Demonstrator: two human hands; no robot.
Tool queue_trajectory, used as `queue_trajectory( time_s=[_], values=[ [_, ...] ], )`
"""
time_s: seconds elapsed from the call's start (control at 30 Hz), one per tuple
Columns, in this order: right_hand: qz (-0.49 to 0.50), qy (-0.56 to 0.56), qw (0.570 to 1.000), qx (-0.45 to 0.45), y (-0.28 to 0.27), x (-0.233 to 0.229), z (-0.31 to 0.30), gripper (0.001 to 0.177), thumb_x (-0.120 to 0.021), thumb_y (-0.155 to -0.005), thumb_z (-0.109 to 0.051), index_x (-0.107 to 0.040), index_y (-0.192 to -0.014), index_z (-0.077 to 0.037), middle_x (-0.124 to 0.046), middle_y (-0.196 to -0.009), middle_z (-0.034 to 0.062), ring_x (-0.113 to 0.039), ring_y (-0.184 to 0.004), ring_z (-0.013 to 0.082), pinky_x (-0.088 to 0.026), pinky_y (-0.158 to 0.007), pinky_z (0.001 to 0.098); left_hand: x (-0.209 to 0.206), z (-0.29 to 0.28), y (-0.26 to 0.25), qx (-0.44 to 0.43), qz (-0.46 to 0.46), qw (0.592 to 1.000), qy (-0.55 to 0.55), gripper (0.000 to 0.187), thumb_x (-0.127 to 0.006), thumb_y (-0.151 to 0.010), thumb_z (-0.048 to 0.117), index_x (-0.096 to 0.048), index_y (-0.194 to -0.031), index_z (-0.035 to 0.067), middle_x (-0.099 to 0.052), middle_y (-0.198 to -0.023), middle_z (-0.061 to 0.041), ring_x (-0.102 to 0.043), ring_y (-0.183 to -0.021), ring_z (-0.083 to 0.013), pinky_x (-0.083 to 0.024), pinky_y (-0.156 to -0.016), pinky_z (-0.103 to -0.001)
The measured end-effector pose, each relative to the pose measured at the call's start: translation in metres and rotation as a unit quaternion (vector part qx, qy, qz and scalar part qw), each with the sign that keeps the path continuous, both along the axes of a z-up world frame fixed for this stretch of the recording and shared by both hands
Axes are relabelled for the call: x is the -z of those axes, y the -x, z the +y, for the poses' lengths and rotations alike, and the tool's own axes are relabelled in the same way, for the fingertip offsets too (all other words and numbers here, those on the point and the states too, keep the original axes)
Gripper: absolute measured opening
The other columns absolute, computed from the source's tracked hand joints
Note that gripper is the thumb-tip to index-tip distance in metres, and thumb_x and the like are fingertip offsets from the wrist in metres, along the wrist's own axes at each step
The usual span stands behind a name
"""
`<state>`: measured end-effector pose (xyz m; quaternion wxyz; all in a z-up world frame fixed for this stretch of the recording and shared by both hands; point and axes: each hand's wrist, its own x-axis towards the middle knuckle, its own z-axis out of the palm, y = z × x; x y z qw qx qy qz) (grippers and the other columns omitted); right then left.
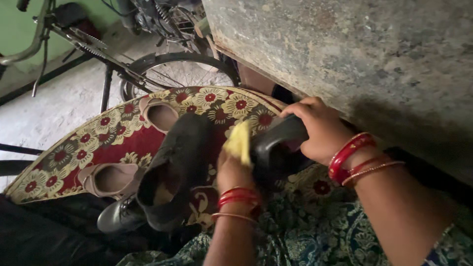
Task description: The person wipes several pairs of shoes with a yellow cloth on a floral mat. They handle black shoes, pink flats, and other footwear, wiping each one individually and placing them into a red basket on a nearby shelf.
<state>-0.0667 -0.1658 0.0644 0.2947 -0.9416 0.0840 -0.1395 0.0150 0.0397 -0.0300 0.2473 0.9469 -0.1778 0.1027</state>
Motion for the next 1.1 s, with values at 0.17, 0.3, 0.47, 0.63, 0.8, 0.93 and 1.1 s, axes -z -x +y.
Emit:
queue_trajectory(
  time_s=[0.17, 0.3, 0.47, 0.63, 0.8, 0.93, 1.1],
  values=[
    [-0.052, -0.002, 0.999, -0.002, -0.008, -0.005, 0.006, 0.067, -0.070, -0.059, 0.004, -0.069, -0.121, -0.021, -0.055, -0.130, 0.0145, -0.054, -0.120, 0.0398, -0.044, -0.104, 0.0451, 0.004, 0.005, -0.005, -0.051, 0.078, 0.993, 0.076, 0.049, -0.060, -0.075, -0.004, -0.072, -0.119, 0.014, -0.061, -0.133, -0.020, -0.056, -0.127, -0.0386, -0.048, -0.106, -0.041],
    [-0.118, -0.039, 0.992, 0.013, -0.009, 0.003, 0.004, 0.061, -0.072, -0.060, -0.003, -0.070, -0.120, -0.016, -0.061, -0.121, 0.0158, -0.059, -0.116, 0.0379, -0.047, -0.104, 0.0431, -0.028, -0.039, 0.015, 0.065, -0.029, 0.988, 0.139, 0.057, -0.060, -0.074, -0.003, -0.071, -0.127, 0.017, -0.056, -0.138, -0.023, -0.050, -0.130, -0.0418, -0.047, -0.105, -0.044],
    [-0.179, -0.088, 0.979, 0.040, -0.008, 0.004, -0.004, 0.058, -0.069, -0.062, -0.005, -0.071, -0.120, -0.008, -0.066, -0.117, 0.0168, -0.061, -0.113, 0.0338, -0.048, -0.101, 0.0409, -0.065, -0.052, 0.016, 0.135, -0.034, 0.988, 0.064, 0.056, -0.063, -0.077, -0.002, -0.066, -0.129, 0.016, -0.060, -0.138, -0.017, -0.054, -0.129, -0.0406, -0.045, -0.107, -0.047],
    [-0.120, -0.334, 0.931, 0.089, -0.010, 0.017, -0.010, 0.053, -0.060, -0.063, -0.006, -0.075, -0.115, -0.009, -0.071, -0.104, 0.0087, -0.066, -0.097, 0.0212, -0.053, -0.087, 0.0324, -0.042, 0.011, -0.011, -0.089, 0.069, 0.993, 0.038, 0.059, -0.063, -0.079, -0.003, -0.054, -0.136, 0.011, -0.046, -0.147, -0.025, -0.055, -0.124, -0.0450, -0.048, -0.103, -0.047],
    [-0.122, -0.400, 0.901, 0.118, -0.037, 0.053, -0.027, 0.041, -0.061, -0.058, -0.006, -0.081, -0.093, -0.004, -0.077, -0.095, 0.0112, -0.068, -0.095, 0.0202, -0.051, -0.086, 0.0279, -0.028, 0.009, -0.007, -0.110, 0.096, 0.987, 0.061, 0.080, -0.064, -0.077, 0.001, -0.041, -0.152, 0.014, -0.027, -0.155, -0.038, -0.037, -0.138, -0.0539, -0.038, -0.110, -0.047],
    [-0.159, -0.324, 0.927, 0.100, -0.050, 0.076, -0.031, 0.037, -0.065, -0.054, -0.008, -0.081, -0.087, -0.002, -0.078, -0.094, 0.0125, -0.070, -0.094, 0.0206, -0.053, -0.087, 0.0280, -0.052, -0.038, 0.027, 0.023, 0.033, 0.999, 0.019, 0.101, -0.066, -0.072, -0.007, -0.031, -0.163, 0.021, -0.020, -0.163, -0.032, -0.027, -0.147, -0.0523, -0.030, -0.121, -0.048],
    [-0.127, -0.350, 0.923, 0.096, -0.046, 0.079, -0.048, 0.043, -0.061, -0.054, -0.009, -0.082, -0.091, -0.006, -0.079, -0.090, 0.0133, -0.071, -0.085, 0.0214, -0.055, -0.080, 0.0275, -0.094, -0.018, 0.008, -0.026, 0.011, 0.978, -0.208, 0.102, -0.070, -0.082, 0.005, -0.019, -0.166, 0.034, -0.018, -0.166, -0.014, -0.029, -0.143, -0.0462, -0.037, -0.107, -0.067]
  ],
)
